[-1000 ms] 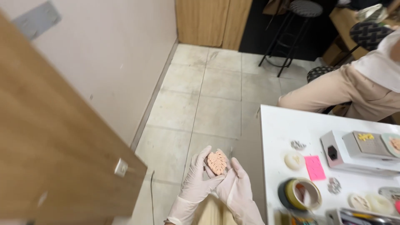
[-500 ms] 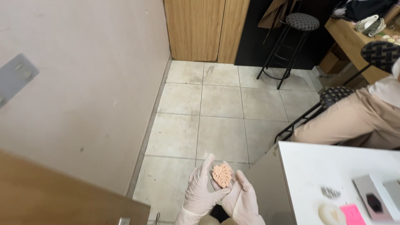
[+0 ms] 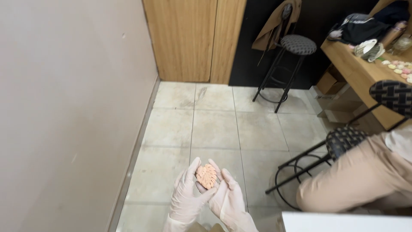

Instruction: The person picks up a flower-shaped candle from a table, carries it to a display shelf, and then retrieves a star-shaped candle and a yellow flower candle from the shelf.

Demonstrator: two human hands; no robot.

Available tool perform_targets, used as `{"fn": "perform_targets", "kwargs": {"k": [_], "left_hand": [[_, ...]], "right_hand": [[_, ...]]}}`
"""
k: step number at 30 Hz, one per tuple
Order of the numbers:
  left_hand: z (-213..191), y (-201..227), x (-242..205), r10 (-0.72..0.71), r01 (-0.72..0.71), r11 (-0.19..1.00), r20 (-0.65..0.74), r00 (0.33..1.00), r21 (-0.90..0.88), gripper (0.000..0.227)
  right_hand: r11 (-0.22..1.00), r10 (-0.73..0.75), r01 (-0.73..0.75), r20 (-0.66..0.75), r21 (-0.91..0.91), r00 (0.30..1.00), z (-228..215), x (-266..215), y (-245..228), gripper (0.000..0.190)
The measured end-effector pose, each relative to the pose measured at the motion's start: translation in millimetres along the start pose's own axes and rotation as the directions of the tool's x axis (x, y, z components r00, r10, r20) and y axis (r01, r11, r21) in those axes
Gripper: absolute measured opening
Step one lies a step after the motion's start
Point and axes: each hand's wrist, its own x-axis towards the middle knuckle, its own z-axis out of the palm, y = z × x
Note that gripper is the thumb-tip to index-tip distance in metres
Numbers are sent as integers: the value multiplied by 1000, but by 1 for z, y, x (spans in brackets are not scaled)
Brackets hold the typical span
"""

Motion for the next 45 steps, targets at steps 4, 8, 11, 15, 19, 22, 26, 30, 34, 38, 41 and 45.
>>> {"fn": "perform_targets", "kwargs": {"k": [4,8,11,15,19,22,26,30,34,38,41,45], "left_hand": [[38,-12,55,52,-52,996,7,999,-66,95],[63,-23,107,6,6,995,111,994,-103,98],[86,-40,144,47,-26,991,162,986,-131,95],[111,-57,211,98,-60,986,241,966,-158,97],[131,-69,289,66,31,966,360,931,-257,100],[145,-79,354,76,46,958,409,909,-281,101],[156,-96,428,28,116,956,476,879,-271,101],[180,-122,476,115,53,956,533,838,-289,98],[212,-132,509,186,62,924,587,788,-376,101],[266,-128,529,360,-18,859,577,734,-512,92],[308,-113,556,379,63,825,632,676,-562,103],[369,-96,592,424,-40,861,671,608,-508,105]], "right_hand": [[999,-44,45,-117,0,992,5,41,-39,56],[993,-112,117,-148,21,983,-5,83,-68,59],[987,-139,152,-209,44,968,-1,112,-90,60],[967,-234,253,-269,40,934,1,164,-119,60],[935,-303,345,-326,80,896,4,226,-151,59],[911,-367,407,-313,71,876,8,279,-175,58],[898,-411,434,-221,69,885,-1,345,-198,53],[857,-483,513,-273,45,832,12,386,-218,51],[808,-564,587,-365,-56,741,15,403,-239,49],[727,-618,687,-442,-7,650,9,410,-279,52],[680,-654,731,-408,50,637,-23,419,-314,50],[666,-655,745,-440,46,614,-25,431,-386,54]]}}
